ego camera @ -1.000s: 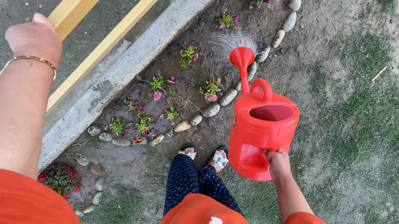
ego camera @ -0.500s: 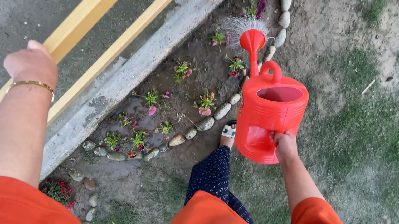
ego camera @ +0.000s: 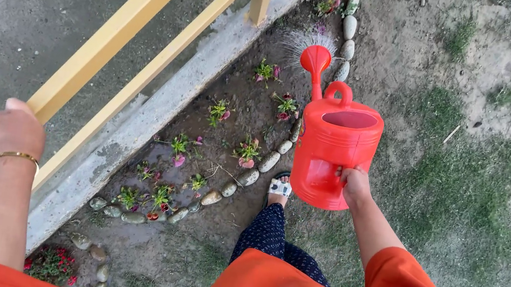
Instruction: Watering garden plants and flowers using a watering can.
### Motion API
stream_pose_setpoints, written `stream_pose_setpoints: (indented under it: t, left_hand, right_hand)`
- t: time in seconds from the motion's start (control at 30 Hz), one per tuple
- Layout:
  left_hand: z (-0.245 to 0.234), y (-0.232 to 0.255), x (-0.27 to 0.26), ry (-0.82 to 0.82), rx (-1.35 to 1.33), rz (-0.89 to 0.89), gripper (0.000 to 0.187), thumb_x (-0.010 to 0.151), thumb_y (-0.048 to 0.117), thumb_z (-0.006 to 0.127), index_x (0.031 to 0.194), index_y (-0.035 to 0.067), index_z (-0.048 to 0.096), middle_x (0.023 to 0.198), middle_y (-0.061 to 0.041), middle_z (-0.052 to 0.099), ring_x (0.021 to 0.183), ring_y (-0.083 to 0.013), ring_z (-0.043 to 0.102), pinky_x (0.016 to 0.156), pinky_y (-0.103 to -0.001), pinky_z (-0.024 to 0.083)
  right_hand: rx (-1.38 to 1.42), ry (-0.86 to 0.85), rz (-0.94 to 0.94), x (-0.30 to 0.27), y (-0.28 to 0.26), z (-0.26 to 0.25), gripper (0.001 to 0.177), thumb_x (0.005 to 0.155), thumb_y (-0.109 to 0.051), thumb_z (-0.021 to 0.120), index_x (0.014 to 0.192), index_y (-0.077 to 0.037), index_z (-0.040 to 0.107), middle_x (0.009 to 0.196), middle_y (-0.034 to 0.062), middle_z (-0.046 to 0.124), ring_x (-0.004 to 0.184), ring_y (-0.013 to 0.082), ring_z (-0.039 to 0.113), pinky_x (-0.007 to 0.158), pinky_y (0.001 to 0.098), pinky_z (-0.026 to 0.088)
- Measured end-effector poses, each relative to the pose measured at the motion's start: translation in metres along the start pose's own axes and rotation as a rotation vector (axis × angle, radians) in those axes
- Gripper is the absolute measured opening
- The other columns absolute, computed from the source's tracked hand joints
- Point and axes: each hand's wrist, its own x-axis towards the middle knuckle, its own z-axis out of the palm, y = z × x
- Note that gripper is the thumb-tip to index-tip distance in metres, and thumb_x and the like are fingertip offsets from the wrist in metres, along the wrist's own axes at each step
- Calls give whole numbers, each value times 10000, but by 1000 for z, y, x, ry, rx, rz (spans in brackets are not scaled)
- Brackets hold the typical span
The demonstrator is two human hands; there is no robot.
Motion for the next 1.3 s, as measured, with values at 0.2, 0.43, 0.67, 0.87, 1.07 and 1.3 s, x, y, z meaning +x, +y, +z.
stream_pose_setpoints:
  t: [0.2,0.43,0.67,0.87,1.07,1.3]
  left_hand:
    - [-5,2,-10,-20,14,-40,268,1040,201,472,1211,20,571,1156,-244,756,1047,-373,748,819,-494,568]
    - [1,-1,-10,-26,28,-62,253,1034,195,494,1192,13,569,1134,-248,761,1027,-376,757,799,-490,573]
    - [5,-2,-8,-23,51,-65,256,1047,204,476,1190,13,571,1137,-248,762,1019,-370,760,787,-497,574]
    - [12,-4,-6,-2,77,-61,250,1055,202,470,1186,12,566,1100,-241,772,983,-363,771,760,-500,573]
    - [15,-4,-6,4,95,-63,238,1051,203,472,1178,21,560,1095,-230,775,979,-355,770,734,-497,572]
    - [1,3,-14,-17,136,-82,224,1051,202,484,1173,28,554,1050,-207,785,950,-324,781,715,-471,582]
  right_hand:
    - [-9,8,9,27,-35,-3,290,624,167,448,852,27,560,829,132,627,709,240,593,568,295,443]
    - [-26,-3,-19,72,-79,-15,284,653,177,455,883,39,547,866,139,617,722,241,596,577,295,444]
    - [-5,1,-45,95,-122,-7,355,653,188,432,938,29,569,903,121,627,750,223,601,609,284,491]
    - [-2,24,-70,108,-130,-6,306,664,191,445,908,32,541,900,133,627,751,230,609,610,294,495]
    - [10,-20,-60,96,-116,-3,384,629,188,435,945,30,587,889,125,618,723,240,585,593,299,478]
    - [44,12,7,69,-92,2,417,611,204,426,971,35,553,904,126,615,735,241,600,598,302,485]
